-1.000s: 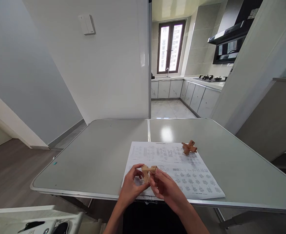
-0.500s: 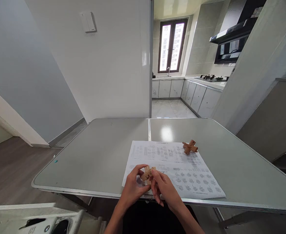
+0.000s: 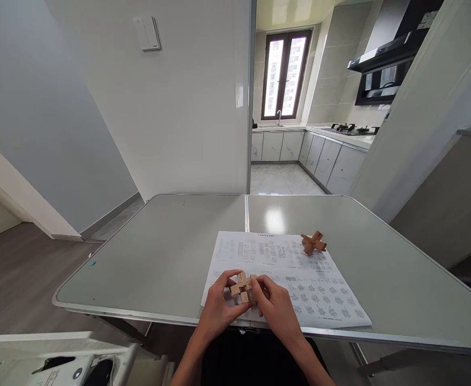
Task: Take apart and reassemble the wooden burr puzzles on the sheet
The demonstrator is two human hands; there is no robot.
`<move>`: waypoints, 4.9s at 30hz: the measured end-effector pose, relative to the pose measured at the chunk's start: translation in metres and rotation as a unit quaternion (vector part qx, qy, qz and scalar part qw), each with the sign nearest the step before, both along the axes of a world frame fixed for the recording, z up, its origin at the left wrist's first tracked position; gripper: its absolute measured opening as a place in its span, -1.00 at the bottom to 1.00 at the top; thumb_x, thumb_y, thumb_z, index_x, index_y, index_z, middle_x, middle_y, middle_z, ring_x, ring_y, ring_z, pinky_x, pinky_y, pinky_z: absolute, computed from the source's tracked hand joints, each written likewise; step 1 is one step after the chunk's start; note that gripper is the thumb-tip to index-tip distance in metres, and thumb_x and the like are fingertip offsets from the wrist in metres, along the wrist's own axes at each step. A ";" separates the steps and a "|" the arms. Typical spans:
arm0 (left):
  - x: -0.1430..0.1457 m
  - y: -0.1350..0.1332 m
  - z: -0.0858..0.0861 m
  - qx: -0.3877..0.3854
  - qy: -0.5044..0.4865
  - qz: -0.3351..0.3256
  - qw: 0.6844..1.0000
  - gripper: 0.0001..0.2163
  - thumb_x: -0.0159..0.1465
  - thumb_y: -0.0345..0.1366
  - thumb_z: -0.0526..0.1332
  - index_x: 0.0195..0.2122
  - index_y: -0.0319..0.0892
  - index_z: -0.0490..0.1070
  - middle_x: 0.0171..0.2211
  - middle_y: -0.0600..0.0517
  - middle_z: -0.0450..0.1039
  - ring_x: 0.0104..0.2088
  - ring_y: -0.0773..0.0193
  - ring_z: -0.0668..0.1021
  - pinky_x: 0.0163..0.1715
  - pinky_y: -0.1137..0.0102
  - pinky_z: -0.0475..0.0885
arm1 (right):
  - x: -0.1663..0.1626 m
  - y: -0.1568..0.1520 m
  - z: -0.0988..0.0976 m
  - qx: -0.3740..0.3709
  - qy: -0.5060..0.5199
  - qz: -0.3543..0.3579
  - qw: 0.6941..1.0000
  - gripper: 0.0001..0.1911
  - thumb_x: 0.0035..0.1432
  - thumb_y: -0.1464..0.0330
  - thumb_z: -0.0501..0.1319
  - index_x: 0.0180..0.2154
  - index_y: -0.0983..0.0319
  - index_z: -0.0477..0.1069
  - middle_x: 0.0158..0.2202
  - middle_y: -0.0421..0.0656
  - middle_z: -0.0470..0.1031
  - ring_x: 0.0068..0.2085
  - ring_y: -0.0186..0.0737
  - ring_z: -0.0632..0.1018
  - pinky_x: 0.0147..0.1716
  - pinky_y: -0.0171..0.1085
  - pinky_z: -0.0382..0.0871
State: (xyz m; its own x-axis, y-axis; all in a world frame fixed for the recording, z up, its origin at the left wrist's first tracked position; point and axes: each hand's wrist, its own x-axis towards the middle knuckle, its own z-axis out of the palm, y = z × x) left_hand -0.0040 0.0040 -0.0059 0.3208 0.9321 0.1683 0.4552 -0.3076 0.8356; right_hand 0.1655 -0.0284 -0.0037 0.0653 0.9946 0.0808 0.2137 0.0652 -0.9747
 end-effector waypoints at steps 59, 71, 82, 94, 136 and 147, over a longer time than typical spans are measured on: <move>0.000 0.001 0.003 0.056 -0.031 -0.042 0.997 -0.48 0.10 -0.26 0.50 0.08 -0.01 0.40 0.00 0.00 0.47 -0.08 0.13 0.54 -0.02 0.24 0.48 | 0.021 -0.017 0.009 0.021 -0.042 0.040 0.998 -0.67 0.40 0.05 0.14 -0.09 0.14 0.45 -0.27 -0.18 0.59 -0.39 -0.24 0.54 -0.42 -0.30 0.37; 0.002 -0.002 0.000 0.074 -0.034 -0.065 0.995 -0.53 0.13 -0.42 0.39 0.07 -0.02 0.41 0.01 -0.02 0.47 -0.04 0.11 0.55 -0.02 0.24 0.49 | 0.001 -0.018 0.005 0.049 -0.185 0.015 0.981 -0.78 0.38 0.14 0.12 -0.24 0.13 0.36 -0.33 -0.16 0.60 -0.44 -0.15 0.55 -0.39 -0.21 0.38; 0.002 -0.004 -0.004 0.095 -0.031 -0.061 0.993 -0.55 0.19 -0.42 0.36 0.10 0.00 0.37 0.05 -0.02 0.43 -0.03 0.15 0.54 0.00 0.25 0.49 | -0.012 -0.017 0.013 -0.008 -0.114 -0.013 0.993 -0.79 0.30 0.19 0.21 -0.37 0.11 0.29 -0.46 -0.22 0.57 -0.49 -0.16 0.56 -0.51 -0.28 0.32; 0.001 -0.003 -0.013 0.129 -0.015 -0.069 0.989 -0.52 0.21 -0.46 0.33 0.13 0.01 0.35 0.08 -0.04 0.42 0.06 0.10 0.51 0.06 0.19 0.48 | -0.019 -0.012 0.011 -0.014 -0.121 -0.022 0.992 -0.84 0.23 0.23 0.18 -0.23 0.09 0.21 -0.55 -0.34 0.47 -0.55 -0.17 0.52 -0.53 -0.29 0.27; 0.001 -0.006 -0.018 0.203 0.000 -0.044 0.978 -0.48 0.16 -0.45 0.39 0.12 0.00 0.34 0.02 -0.04 0.44 0.02 0.09 0.54 0.01 0.21 0.53 | -0.001 -0.003 0.015 -0.055 -0.147 0.047 0.986 -0.62 0.22 0.28 0.19 0.07 0.13 0.26 -0.54 -0.38 0.36 -0.47 -0.20 0.49 -0.46 -0.30 0.26; 0.002 -0.004 -0.022 0.221 -0.023 -0.021 0.975 -0.53 0.27 -0.35 0.35 0.18 -0.03 0.29 0.11 -0.09 0.42 0.10 0.08 0.56 0.06 0.17 0.55 | -0.004 -0.009 0.016 0.032 -0.084 0.071 0.993 -0.72 0.42 0.16 0.08 -0.06 0.14 0.46 -0.37 -0.21 0.53 -0.38 -0.18 0.51 -0.34 -0.26 0.33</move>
